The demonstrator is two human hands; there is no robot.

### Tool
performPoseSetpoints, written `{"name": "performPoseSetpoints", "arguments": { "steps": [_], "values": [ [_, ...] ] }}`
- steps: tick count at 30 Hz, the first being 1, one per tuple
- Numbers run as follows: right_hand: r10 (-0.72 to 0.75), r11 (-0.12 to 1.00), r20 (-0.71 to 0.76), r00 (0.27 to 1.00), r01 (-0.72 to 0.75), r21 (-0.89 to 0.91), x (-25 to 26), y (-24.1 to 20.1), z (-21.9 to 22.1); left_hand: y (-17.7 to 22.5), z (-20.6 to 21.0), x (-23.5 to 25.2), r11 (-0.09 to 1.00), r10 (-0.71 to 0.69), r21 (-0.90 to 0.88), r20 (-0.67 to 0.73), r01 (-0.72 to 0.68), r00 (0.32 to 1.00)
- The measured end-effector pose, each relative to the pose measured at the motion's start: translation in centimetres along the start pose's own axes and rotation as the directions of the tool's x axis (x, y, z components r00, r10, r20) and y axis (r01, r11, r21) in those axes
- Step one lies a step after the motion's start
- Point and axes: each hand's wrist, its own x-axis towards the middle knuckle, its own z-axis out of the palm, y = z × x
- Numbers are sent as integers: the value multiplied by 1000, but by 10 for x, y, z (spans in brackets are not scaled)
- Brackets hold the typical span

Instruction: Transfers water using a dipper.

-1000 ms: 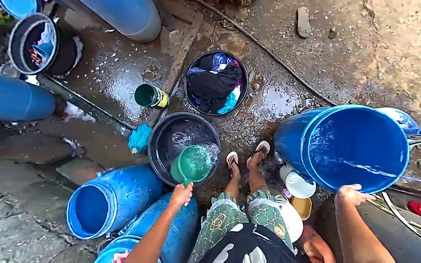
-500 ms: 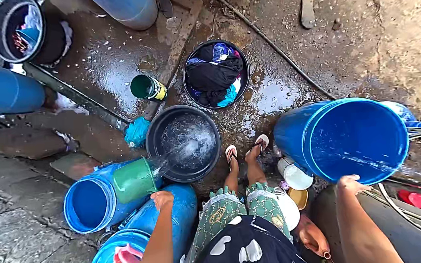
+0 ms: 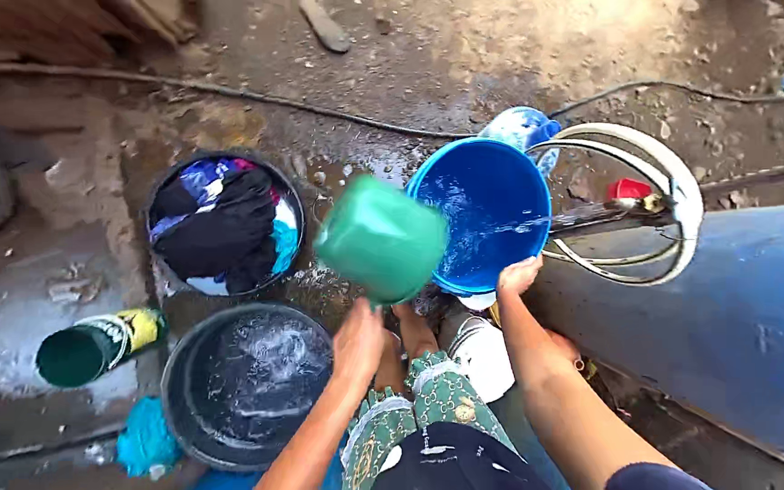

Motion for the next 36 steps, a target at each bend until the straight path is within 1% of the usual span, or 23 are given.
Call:
{"name": "performPoseSetpoints", "arguments": {
  "steps": [2,3,4,5,6,7,8,10,11,13,14,15,17,18,20,22,26,31,33,36],
  "values": [
    [12,999,-14,1000,-11,39,3,3,3,71,6,40,970,139,169,195,-173,971],
    [18,999,-10,1000,-17,47,4,3,3,100,19,66,943,168,240,259,-232,951],
    [21,999,-9,1000,-21,48,4,3,3,127,35,94,915,163,310,301,-258,939],
    [23,998,-13,1000,-22,51,3,3,3,149,53,124,892,133,373,323,-255,937],
    [24,998,-15,1000,-23,57,4,3,3,165,72,154,874,103,423,318,-239,943],
    [21,998,-25,999,-19,68,4,5,4,175,91,184,858,82,465,295,-218,952],
    [12,997,-38,999,-9,83,6,7,6,180,110,212,865,69,467,252,-184,965],
    [4,993,-45,999,1,115,6,10,9,175,149,252,926,39,365,159,-95,986],
    [-4,993,-50,999,10,121,5,11,11,171,169,262,945,2,322,161,-55,987],
    [-10,990,-71,997,20,138,5,13,12,168,209,266,950,-66,310,284,-26,957],
    [-5,989,-79,997,16,146,5,13,12,170,221,267,954,-78,297,360,-36,930],
    [-1,988,-85,996,14,152,5,13,13,172,225,272,967,-69,249,423,-43,904],
    [13,987,-85,996,0,158,3,13,14,169,218,293,993,-46,116,531,-19,846],
    [19,987,-81,997,-6,159,1,14,13,166,212,304,997,-45,82,582,-4,812],
    [14,986,-79,997,0,165,4,13,15,165,196,316,997,-38,70,646,-10,763],
    [22,986,-62,998,-11,165,4,15,14,163,176,308,996,-21,76,691,-43,723],
    [17,984,-52,999,-7,178,3,12,14,158,123,267,998,51,-22,744,-53,666],
    [-35,986,-57,998,44,160,5,17,14,145,66,206,977,198,-203,762,-63,616],
    [-42,983,-41,998,48,175,4,17,13,133,48,183,960,255,-271,749,-69,612],
    [-44,983,3,999,43,179,3,13,9,107,22,149,924,359,-358,683,-137,635]
  ]
}}
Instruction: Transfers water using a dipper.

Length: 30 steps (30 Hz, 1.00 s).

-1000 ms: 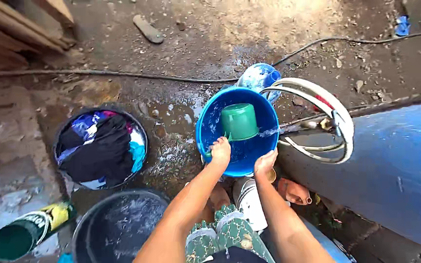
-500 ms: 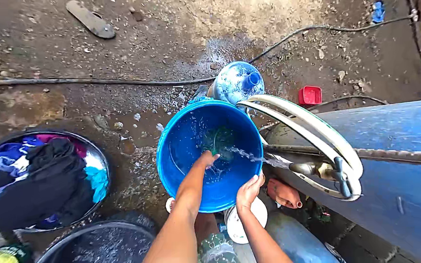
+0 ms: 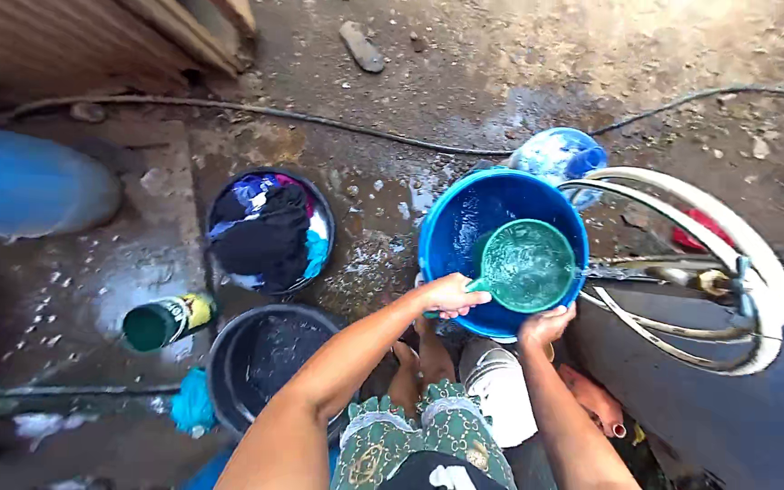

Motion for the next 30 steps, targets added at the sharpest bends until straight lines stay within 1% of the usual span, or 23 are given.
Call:
{"name": "performPoseSetpoints", "arguments": {
  "steps": [3,6,7,10,12,14,16,18,21,24,25,26,27,28,29,30],
  "values": [
    [-20,1000,-18,1000,19,-4,1,5,2,-24,11,-50,993,118,-25,-62,-119,991],
    [-29,1000,-39,999,29,-5,6,12,4,-58,28,-94,978,193,-55,-151,-204,969],
    [-34,999,-24,999,33,-24,7,13,5,-71,35,-110,975,201,-55,-185,-214,962],
    [-51,980,20,998,54,-191,10,12,3,-120,61,-154,972,190,-80,-292,-222,937],
    [-36,962,65,997,52,-268,11,9,0,-161,84,-181,966,144,-147,-379,-213,914],
    [-34,950,73,997,55,-307,16,14,1,-203,112,-206,952,57,-243,-456,-185,888],
    [-37,950,86,996,62,-307,23,20,3,-244,140,-226,927,-79,-355,-497,-119,864],
    [-16,941,91,996,46,-335,25,21,3,-282,168,-240,865,-220,-496,-516,-79,828],
    [14,917,87,996,22,-399,30,24,5,-332,200,-246,698,-453,-715,-481,-37,750],
    [-22,888,97,995,64,-455,25,24,1,-370,210,-241,516,-684,-856,-391,29,616],
    [-59,868,115,992,108,-484,11,14,-5,-383,212,-237,461,-749,-886,-356,52,559],
    [-94,844,132,987,149,-515,-15,-7,-13,-396,213,-233,409,-807,-909,-319,79,498],
    [-64,813,162,985,145,-563,-52,-45,-27,-406,214,-230,350,-856,-931,-271,107,441],
    [123,796,269,955,67,-602,-94,-104,-49,-414,214,-229,291,-893,-948,-220,132,392],
    [215,798,281,935,-2,-602,-128,-147,-62,-417,214,-229,247,-921,-956,-182,155,346],
    [235,816,255,938,-48,-576,-154,-172,-70,-417,215,-230,216,-942,-959,-154,184,300]
  ]
}}
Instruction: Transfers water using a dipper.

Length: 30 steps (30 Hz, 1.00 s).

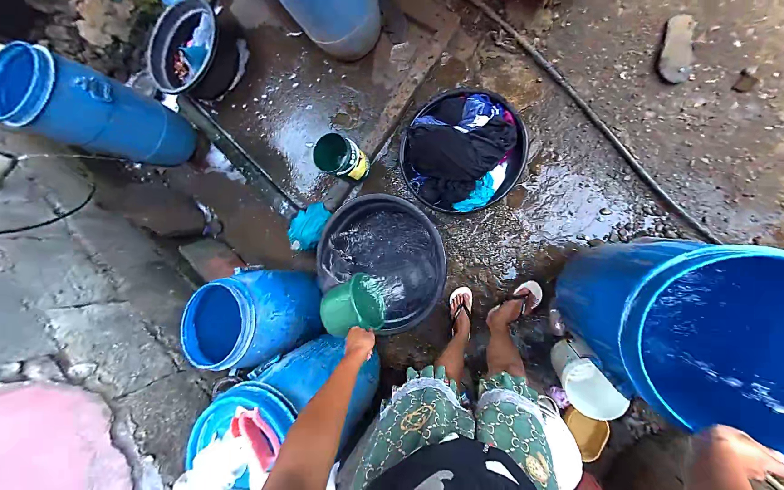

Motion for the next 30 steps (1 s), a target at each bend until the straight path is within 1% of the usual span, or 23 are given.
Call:
{"name": "performPoseSetpoints", "arguments": {
  "steps": [2,4,6,7,8,9,10,12,13,14,15,16,18,19,20,21,23,24,25,26,27,28,30],
  "values": [
    [-33,997,-44,998,36,62,-26,-4,-5,-2,0,-7,999,-39,25,-61,40,997],
    [-56,998,-62,996,57,25,-25,-3,-5,-5,4,-14,997,-58,49,-114,64,992],
    [-26,999,3,1000,26,-41,-3,0,-3,-9,14,-16,994,-92,49,-172,102,981],
    [-55,995,12,998,56,-77,22,12,6,-11,20,-14,990,-125,31,-215,135,968],
    [-136,986,-55,989,129,-102,58,34,22,-12,27,-12,985,-166,-8,-265,170,950],
    [-245,968,-264,933,222,-116,101,63,47,-8,36,-12,980,-197,-53,-313,190,929],
    [-234,972,-352,906,205,-118,131,76,58,0,45,-15,979,-205,-91,-356,185,912],
    [-106,994,-229,968,95,-57,135,68,53,22,54,-32,986,-150,-126,-412,107,899],
    [-80,997,-182,980,78,-23,133,64,50,37,58,-47,992,-77,-119,-418,29,905],
    [-83,997,-150,985,82,-10,135,65,48,55,64,-66,992,32,-102,-407,-80,913],
    [-102,994,-142,985,98,-40,145,70,51,76,70,-89,976,159,-79,-377,-203,913],
    [-126,992,-167,978,124,-24,162,79,59,98,78,-114,946,287,-50,-326,-319,901],
    [-129,974,-252,959,170,147,204,98,80,143,99,-171,863,501,35,-186,-504,845],
    [-122,968,-251,960,171,183,210,100,83,162,110,-201,811,584,103,-92,-576,806],
    [-117,969,-237,964,163,185,211,100,83,179,120,-231,737,658,181,25,-651,753],
    [-121,970,-219,968,162,181,211,99,82,194,129,-260,633,721,251,156,-733,676],
    [-128,974,-186,974,159,163,205,96,80,218,158,-296,356,803,355,356,-864,478],
    [-130,972,-193,973,163,169,206,97,83,232,174,-310,225,805,373,450,-900,388],
    [-123,970,-195,973,159,185,206,98,84,245,191,-322,114,778,384,539,-916,323],
    [-114,967,-204,972,156,200,208,100,87,260,211,-333,39,729,400,615,-915,300],
    [-110,962,-236,966,164,221,214,105,93,274,234,-341,-2,677,427,666,-904,313],
    [-112,953,-257,960,177,247,214,106,95,288,260,-344,-16,631,469,690,-883,355],
    [-94,948,-266,959,168,269,204,98,89,315,321,-335,-23,568,579,678,-815,466]
  ]
}}
